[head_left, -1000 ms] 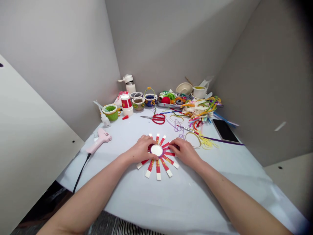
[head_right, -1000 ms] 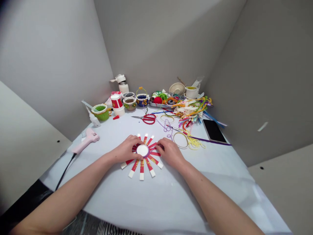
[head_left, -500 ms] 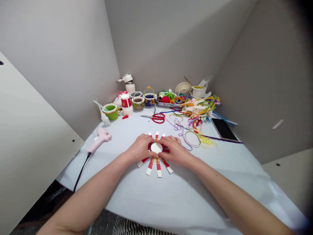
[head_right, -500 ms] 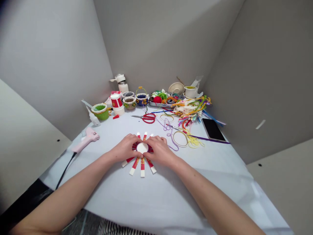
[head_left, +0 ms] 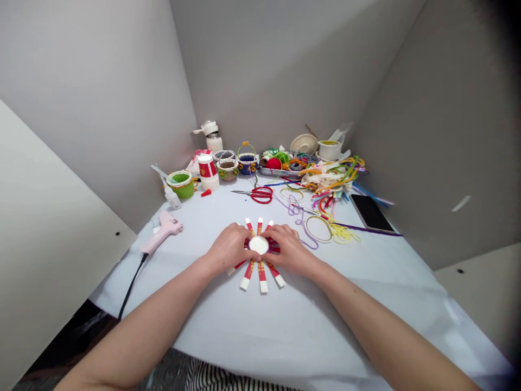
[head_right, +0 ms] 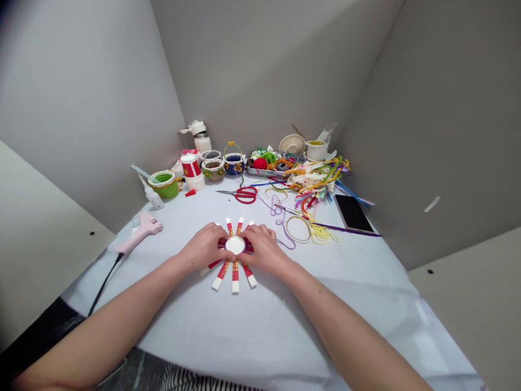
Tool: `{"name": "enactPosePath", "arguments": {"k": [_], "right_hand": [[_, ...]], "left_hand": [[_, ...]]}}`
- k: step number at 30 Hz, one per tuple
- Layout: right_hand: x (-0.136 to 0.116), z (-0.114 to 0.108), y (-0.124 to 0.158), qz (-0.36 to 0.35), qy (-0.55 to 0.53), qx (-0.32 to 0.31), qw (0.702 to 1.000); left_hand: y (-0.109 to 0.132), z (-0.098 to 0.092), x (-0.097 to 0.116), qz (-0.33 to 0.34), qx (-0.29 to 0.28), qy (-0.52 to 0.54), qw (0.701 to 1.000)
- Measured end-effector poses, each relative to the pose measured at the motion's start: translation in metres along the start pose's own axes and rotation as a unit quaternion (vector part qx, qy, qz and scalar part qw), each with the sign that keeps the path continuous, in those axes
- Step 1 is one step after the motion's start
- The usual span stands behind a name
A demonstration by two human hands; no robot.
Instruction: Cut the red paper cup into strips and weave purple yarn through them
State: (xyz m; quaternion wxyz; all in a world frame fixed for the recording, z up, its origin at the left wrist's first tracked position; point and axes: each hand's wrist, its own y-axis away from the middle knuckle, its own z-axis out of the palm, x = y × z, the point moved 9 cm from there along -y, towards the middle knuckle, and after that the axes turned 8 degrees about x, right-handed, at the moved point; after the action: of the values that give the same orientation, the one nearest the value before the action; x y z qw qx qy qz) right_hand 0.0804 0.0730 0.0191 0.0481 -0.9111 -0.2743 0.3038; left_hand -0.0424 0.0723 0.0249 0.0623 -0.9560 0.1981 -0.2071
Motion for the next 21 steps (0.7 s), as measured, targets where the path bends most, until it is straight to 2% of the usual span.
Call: {"name": "enactPosePath", "arguments": {"k": [7,11,14,17,21], "right_hand": [[0.000,-0.002,0.001,0.006,-0.006,-0.005,1.000],[0.003,-0.007,0.004,0.003,-0.021,-0.007,1.000],[0.004,-0.008,0.005,-0.006,-0.030,-0.008,0.999],[0.003,-0.008,0.007,-0.006,-0.028,-0.007,1.000],[0.001,-0.006,0.008,-0.003,-0.017,-0.004,1.000]], "left_hand": [[-0.001,-0.002,0.001,-0.003,-0.004,0.032,0.999],[0.002,-0.007,0.000,0.019,-0.032,0.063,0.997],[0.004,-0.010,-0.004,0.005,-0.050,0.101,0.994],[0.006,-0.012,-0.004,-0.011,-0.048,0.125,0.991],[0.008,-0.014,0.004,0.003,-0.036,0.121,0.992]]}}
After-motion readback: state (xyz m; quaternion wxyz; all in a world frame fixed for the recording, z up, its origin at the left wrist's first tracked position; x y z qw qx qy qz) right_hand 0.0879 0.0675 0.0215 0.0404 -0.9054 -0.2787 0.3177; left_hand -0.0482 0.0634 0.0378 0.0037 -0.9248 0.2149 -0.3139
